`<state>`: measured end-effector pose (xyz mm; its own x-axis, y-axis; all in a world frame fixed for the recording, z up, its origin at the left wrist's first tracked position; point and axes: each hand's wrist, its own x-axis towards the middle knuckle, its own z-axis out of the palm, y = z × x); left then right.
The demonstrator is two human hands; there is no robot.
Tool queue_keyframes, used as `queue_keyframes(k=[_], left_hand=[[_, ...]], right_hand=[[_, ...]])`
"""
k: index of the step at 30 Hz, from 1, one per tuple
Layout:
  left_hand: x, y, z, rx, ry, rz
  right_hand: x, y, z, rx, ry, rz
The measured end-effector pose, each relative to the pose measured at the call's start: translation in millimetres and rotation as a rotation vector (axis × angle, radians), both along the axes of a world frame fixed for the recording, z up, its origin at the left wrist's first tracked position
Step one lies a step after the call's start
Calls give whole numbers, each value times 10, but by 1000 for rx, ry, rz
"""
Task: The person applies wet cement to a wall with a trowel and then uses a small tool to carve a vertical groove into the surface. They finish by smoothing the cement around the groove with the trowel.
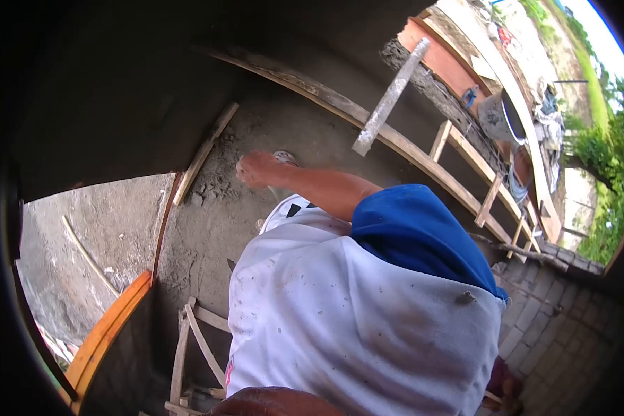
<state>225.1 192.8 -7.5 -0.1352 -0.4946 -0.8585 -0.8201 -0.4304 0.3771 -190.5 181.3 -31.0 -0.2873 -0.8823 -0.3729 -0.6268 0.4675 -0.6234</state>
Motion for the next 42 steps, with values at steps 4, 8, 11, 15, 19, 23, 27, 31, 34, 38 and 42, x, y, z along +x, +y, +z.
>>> queue_keyframes(k=[4, 8, 11, 15, 19, 23, 27, 31, 34, 38, 42], left_hand=[[51, -480, 11, -50, -24, -206], [-204, -859, 149, -200, -47, -358], [-536, -1068, 356, -579, -12, -367], [-1202, -1305, 950, -879, 211, -169], [-1745, -1415, 1531, -927, 537, 158], [-2450, -1662, 2187, -1132, 684, 207], [-2952, -2025, 2726, -1300, 682, 191], [-3128, -2397, 3112, -1486, 681, 140], [-3119, -2505, 3369, -1557, 633, 121], [-3105, -2530, 3501, -1471, 623, 178], [-3116, -2567, 3504, -1464, 666, 170]], right_hand=[[-8, 1044, -54, -45, 96, -300], [-414, 1893, -175, 112, 232, -621], [-787, 1866, -317, -10, 196, -504], [-837, 633, 155, -255, 52, -340], [-489, -936, 1907, -631, -242, 17], [-313, -1762, 2984, -904, -78, 250], [-392, -2295, 3475, -1207, 316, 332], [-563, -2811, 3782, -1246, 639, 431], [-562, -3051, 3885, -1443, 823, 430], [-586, -3215, 3959, -1535, 577, 482], [-585, -3155, 4027, -1445, 699, 425]])
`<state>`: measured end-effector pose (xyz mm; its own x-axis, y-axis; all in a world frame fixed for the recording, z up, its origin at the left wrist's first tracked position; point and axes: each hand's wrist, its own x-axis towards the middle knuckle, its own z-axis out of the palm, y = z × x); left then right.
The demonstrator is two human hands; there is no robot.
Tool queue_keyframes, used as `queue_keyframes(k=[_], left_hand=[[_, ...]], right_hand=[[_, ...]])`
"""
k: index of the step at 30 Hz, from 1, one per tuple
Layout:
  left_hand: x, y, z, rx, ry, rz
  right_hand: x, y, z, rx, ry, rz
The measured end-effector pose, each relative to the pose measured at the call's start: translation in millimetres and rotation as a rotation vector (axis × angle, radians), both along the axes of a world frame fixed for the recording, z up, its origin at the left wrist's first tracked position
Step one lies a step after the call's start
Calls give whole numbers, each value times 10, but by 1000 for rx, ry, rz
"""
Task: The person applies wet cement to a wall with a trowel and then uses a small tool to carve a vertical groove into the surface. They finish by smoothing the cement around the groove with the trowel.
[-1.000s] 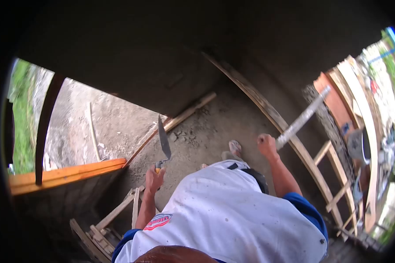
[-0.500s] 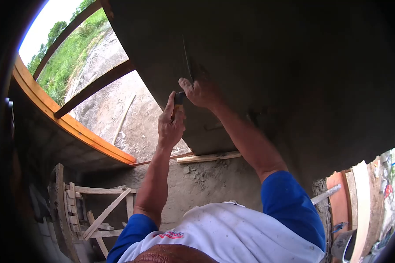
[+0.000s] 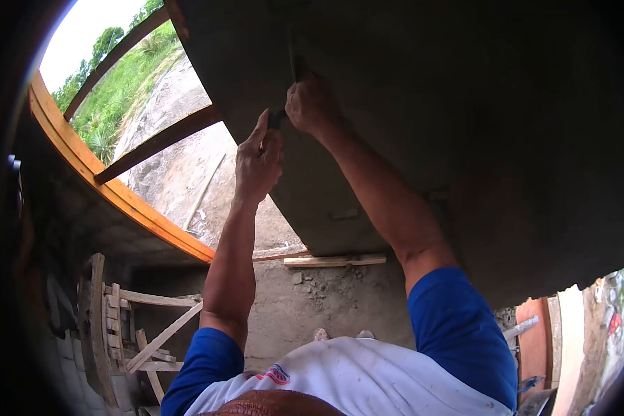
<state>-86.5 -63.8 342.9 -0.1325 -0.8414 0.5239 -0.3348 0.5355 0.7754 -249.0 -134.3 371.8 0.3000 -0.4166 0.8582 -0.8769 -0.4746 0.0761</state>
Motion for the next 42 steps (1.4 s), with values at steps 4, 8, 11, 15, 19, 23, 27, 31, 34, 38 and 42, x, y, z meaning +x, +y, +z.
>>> queue_keyframes(k=[4, 8, 11, 15, 19, 23, 27, 31, 34, 38, 42], left_hand=[[13, -65, -14, -46, -9, 0], [19, -119, -4, -47, -32, 12], [-13, -144, -31, -36, -7, 3], [-40, -116, -76, 55, -10, 29], [-46, -40, -125, 133, 10, -3], [-55, -5, -170, 179, 40, -19], [-48, -72, -303, 129, 19, -5], [-47, -65, -447, 146, 14, -4], [-39, -109, -628, 111, 27, -29], [-35, -147, -839, 112, 53, -50], [-60, -103, -984, 171, 81, -27]], right_hand=[[15, -8, 5, -208, 86, -36], [59, 0, 75, 109, -151, 35], [76, 21, 107, 244, -281, -24], [107, 105, 111, 266, -231, -123], [120, 196, 53, 323, -170, -183], [127, 173, -46, 334, -212, -151], [106, 120, -137, 347, -224, -131], [139, 196, -268, 369, -272, -177], [141, 164, -408, 390, -365, -144], [139, 57, -681, 31, -376, 9], [166, 80, -827, 242, -584, 12]])
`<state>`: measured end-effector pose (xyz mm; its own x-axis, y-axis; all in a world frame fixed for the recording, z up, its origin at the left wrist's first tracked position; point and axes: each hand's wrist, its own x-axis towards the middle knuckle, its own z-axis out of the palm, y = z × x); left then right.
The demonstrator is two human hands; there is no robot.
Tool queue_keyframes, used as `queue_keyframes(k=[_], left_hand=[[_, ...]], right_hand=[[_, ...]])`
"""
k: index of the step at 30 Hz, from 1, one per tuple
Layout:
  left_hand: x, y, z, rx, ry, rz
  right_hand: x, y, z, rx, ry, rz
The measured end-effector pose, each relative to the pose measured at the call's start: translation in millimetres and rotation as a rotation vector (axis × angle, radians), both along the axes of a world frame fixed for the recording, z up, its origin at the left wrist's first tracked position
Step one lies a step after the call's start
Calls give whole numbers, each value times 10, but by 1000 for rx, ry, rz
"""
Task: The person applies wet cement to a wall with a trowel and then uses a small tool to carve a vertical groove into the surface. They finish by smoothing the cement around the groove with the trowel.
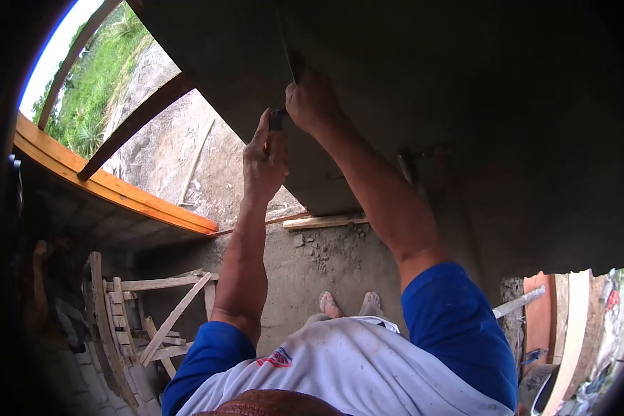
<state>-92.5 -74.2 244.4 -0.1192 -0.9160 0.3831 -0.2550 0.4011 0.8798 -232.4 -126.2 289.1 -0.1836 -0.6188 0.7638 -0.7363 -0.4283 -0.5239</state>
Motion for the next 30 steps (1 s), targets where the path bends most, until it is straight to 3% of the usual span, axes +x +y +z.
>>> queue_keyframes(k=[2, 5, 11, 14, 20, 30], left_hand=[[6, 16, -57, 25, -8, 12], [33, 13, -143, 15, -42, 16], [27, 6, -433, 21, -41, 35], [37, 35, -584, -18, -102, 47], [47, 4, -961, -23, -90, 28], [38, -45, -1422, 42, -109, 40]], right_hand=[[-23, 1, -100, 45, 18, 37], [10, -26, -268, -101, 96, -66], [48, 73, -431, 10, -98, 10], [21, 68, -617, 116, -80, 52], [66, 94, -949, 64, -108, 50], [30, 82, -1416, 182, -120, 92]])
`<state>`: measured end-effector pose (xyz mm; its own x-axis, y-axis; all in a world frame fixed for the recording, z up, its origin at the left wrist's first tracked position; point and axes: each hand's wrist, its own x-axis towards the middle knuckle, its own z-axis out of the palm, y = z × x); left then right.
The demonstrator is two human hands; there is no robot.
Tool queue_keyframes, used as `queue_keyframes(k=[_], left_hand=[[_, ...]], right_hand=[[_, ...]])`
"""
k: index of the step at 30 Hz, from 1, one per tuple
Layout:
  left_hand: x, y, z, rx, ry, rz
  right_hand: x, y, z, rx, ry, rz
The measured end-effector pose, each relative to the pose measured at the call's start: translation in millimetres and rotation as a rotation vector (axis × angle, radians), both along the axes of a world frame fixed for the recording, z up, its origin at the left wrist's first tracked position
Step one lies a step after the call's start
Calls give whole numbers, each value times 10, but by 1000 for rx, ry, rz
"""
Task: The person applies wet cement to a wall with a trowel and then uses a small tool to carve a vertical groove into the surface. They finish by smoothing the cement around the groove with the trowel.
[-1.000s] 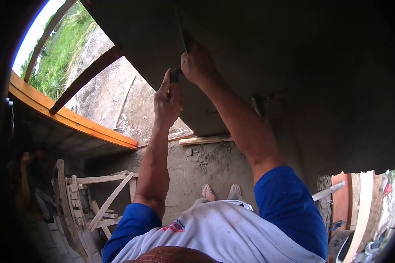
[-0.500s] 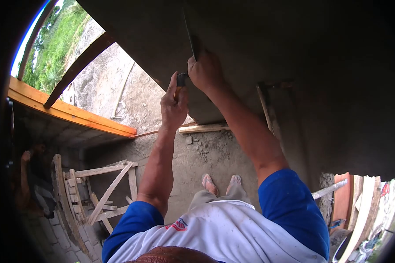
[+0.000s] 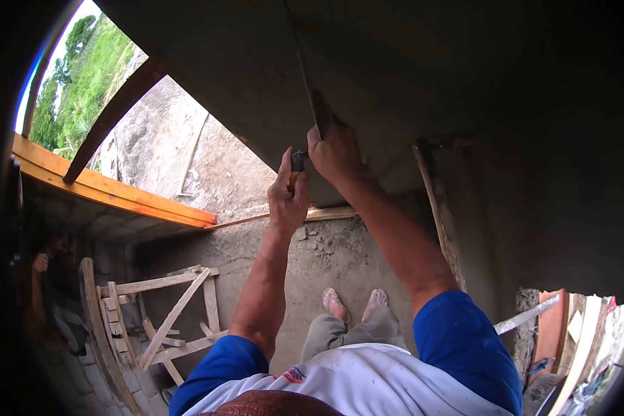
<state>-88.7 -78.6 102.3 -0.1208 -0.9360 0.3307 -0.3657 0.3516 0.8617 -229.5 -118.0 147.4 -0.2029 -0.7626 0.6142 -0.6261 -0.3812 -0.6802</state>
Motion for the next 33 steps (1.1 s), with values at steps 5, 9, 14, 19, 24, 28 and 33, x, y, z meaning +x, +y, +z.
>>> queue_keyframes(k=[5, 9, 14, 19, 24, 28, 33], left_hand=[[12, 2, -272, 19, -17, -17], [-13, -5, -515, 13, -41, -2], [10, -48, -865, 48, -57, -6], [8, -54, -1209, 68, -44, -22], [15, -40, -1481, 165, -65, -42], [-1, -67, -1766, 136, -62, -38], [-5, -90, -2129, 94, -53, -43]], right_hand=[[-4, -21, -353, 16, -33, 24], [9, -5, -589, 47, -33, -4], [12, -21, -934, 110, 8, -12], [9, -46, -1351, 84, -11, 10], [7, -38, -1685, 95, -47, 17], [0, -61, -1979, 43, -55, -5], [-25, -36, -2370, 168, 10, 12]])
